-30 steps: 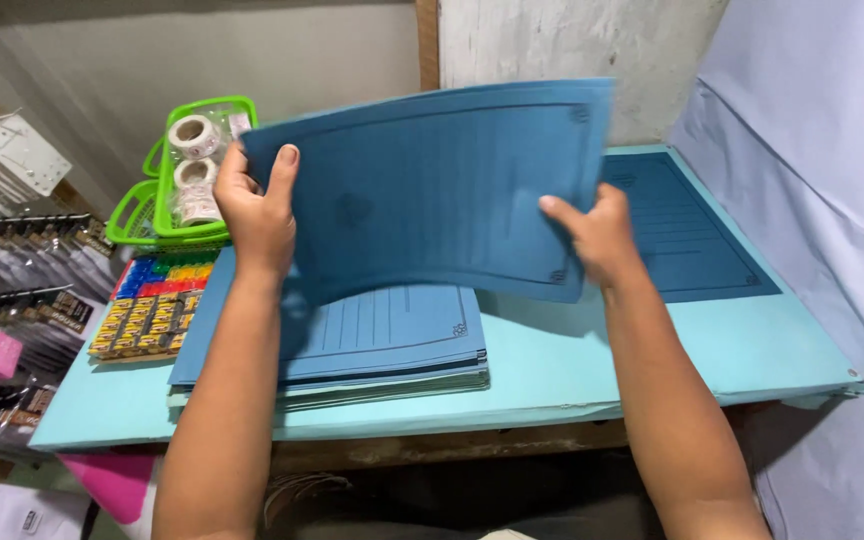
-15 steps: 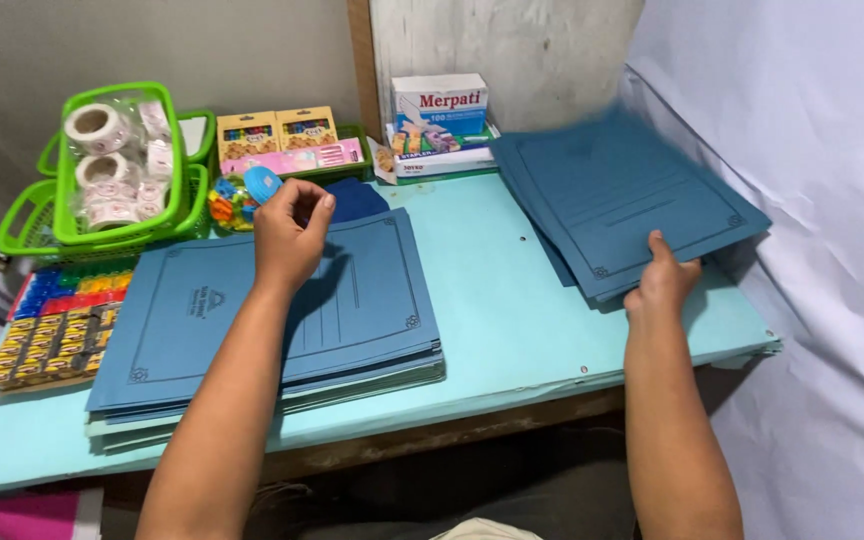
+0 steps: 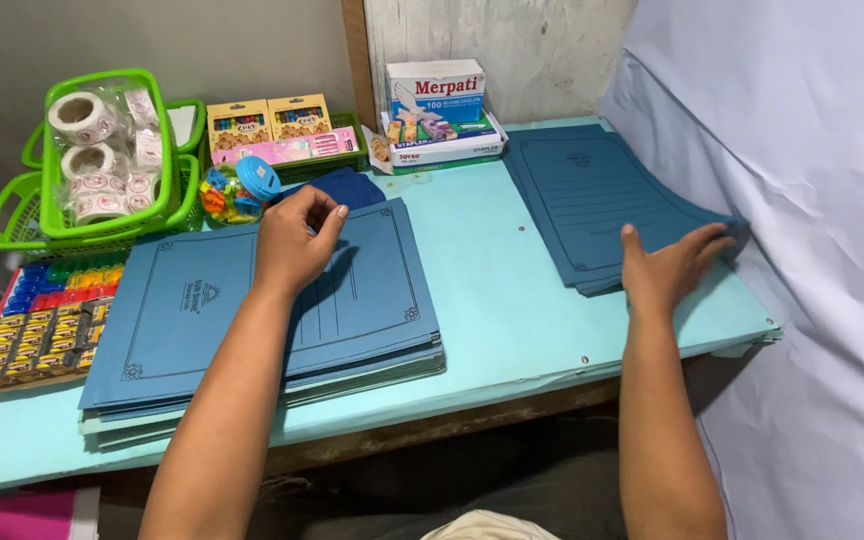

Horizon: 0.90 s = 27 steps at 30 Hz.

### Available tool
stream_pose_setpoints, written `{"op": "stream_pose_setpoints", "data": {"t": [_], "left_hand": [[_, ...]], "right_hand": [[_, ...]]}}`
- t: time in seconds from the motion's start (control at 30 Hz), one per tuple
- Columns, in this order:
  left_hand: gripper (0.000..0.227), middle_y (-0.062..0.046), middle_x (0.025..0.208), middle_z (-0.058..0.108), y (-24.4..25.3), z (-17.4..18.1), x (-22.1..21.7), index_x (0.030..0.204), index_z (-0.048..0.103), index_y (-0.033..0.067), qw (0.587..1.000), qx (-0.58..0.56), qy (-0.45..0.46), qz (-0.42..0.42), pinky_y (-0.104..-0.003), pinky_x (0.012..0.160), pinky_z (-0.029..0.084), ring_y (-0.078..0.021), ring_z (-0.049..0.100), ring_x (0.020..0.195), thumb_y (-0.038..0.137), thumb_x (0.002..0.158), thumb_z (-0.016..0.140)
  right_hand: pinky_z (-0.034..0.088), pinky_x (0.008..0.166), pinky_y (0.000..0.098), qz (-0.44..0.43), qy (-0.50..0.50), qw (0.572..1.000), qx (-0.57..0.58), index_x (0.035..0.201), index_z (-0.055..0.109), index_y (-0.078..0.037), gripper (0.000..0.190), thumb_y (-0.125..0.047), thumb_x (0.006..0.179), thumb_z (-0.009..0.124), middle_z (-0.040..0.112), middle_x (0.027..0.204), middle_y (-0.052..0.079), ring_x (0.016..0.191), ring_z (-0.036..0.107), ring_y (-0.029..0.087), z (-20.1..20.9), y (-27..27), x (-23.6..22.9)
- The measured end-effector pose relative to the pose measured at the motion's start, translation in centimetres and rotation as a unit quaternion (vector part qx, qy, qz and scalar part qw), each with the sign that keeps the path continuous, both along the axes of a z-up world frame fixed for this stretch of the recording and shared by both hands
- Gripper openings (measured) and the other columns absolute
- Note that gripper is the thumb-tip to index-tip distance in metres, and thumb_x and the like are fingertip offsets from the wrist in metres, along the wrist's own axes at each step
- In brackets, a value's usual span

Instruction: The person picks up blue file folders from a stack on a light blue table, opens them to display the interior, and then folds them back closed. They repeat this process with several folders, placing the folded ones into a separate pile.

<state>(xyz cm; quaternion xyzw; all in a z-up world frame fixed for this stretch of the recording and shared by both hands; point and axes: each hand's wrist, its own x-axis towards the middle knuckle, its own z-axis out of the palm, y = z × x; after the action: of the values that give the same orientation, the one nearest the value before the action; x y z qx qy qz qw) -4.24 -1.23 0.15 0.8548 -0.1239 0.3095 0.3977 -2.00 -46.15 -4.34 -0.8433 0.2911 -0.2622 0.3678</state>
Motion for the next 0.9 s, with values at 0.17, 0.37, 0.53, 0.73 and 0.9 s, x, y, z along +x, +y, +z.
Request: {"op": "stream_pose_setpoints", "data": {"t": [0.17, 0.37, 0.53, 0.73, 0.9], "left_hand": [[0.019, -0.009, 0.077, 0.073, 0.1, 0.2, 0.1, 0.089, 0.068, 0.0029, 1.000, 0.003, 0.007, 0.008, -0.032, 0.063, 0.055, -0.0181, 0.070, 0.068, 0.020, 0.094, 0.075], [0.019, -0.009, 0.077, 0.072, 0.0, 0.2, 0.3, 0.089, 0.068, 0.0024, 1.000, 0.006, 0.002, 0.002, -0.031, 0.064, 0.055, -0.0181, 0.070, 0.068, 0.020, 0.094, 0.076], [0.020, -0.009, 0.077, 0.072, -0.1, 0.0, 0.1, 0.089, 0.068, 0.0020, 1.000, -0.003, 0.012, -0.002, -0.031, 0.062, 0.054, -0.0173, 0.070, 0.067, 0.020, 0.094, 0.075], [0.020, -0.008, 0.075, 0.072, 0.0, 0.1, -0.1, 0.089, 0.069, 0.0031, 1.000, 0.007, 0.023, 0.010, -0.031, 0.063, 0.054, -0.0162, 0.070, 0.066, 0.021, 0.095, 0.075], [0.020, -0.008, 0.075, 0.072, -0.1, -0.1, 0.1, 0.089, 0.068, 0.0026, 1.000, 0.012, 0.021, 0.012, -0.030, 0.062, 0.054, -0.0162, 0.070, 0.066, 0.021, 0.094, 0.076]], "right_hand": [[0.022, 0.114, 0.0576, 0.055, 0.086, 0.978, -0.184, 0.151, 0.041, -0.004, 0.092, -0.047, 0.082, 0.083, 0.020, 0.158, 0.029, 0.148, 0.020, 0.044, 1.7, 1.9, -5.3], [0.048, 0.104, 0.0473, 0.169, 0.129, 0.944, -0.252, 0.125, 0.069, -0.005, 0.050, -0.037, 0.088, 0.077, 0.071, 0.123, 0.017, 0.120, 0.060, 0.034, 0.8, 1.3, -7.5], [0.048, 0.100, 0.0459, 0.226, 0.088, 0.934, -0.262, 0.122, 0.068, -0.001, 0.044, -0.027, 0.088, 0.076, 0.072, 0.117, 0.017, 0.118, 0.059, 0.036, 0.1, 1.0, -5.8], [0.051, 0.098, 0.0458, 0.257, 0.102, 0.936, -0.219, 0.122, 0.068, -0.001, 0.039, -0.023, 0.090, 0.075, 0.073, 0.115, 0.017, 0.113, 0.065, 0.033, 1.1, 1.4, -3.6], [0.050, 0.097, 0.0432, 0.310, 0.074, 0.938, -0.132, 0.121, 0.069, -0.002, 0.042, -0.025, 0.087, 0.076, 0.071, 0.117, 0.017, 0.111, 0.065, 0.033, 1.4, -0.2, -2.9]]}}
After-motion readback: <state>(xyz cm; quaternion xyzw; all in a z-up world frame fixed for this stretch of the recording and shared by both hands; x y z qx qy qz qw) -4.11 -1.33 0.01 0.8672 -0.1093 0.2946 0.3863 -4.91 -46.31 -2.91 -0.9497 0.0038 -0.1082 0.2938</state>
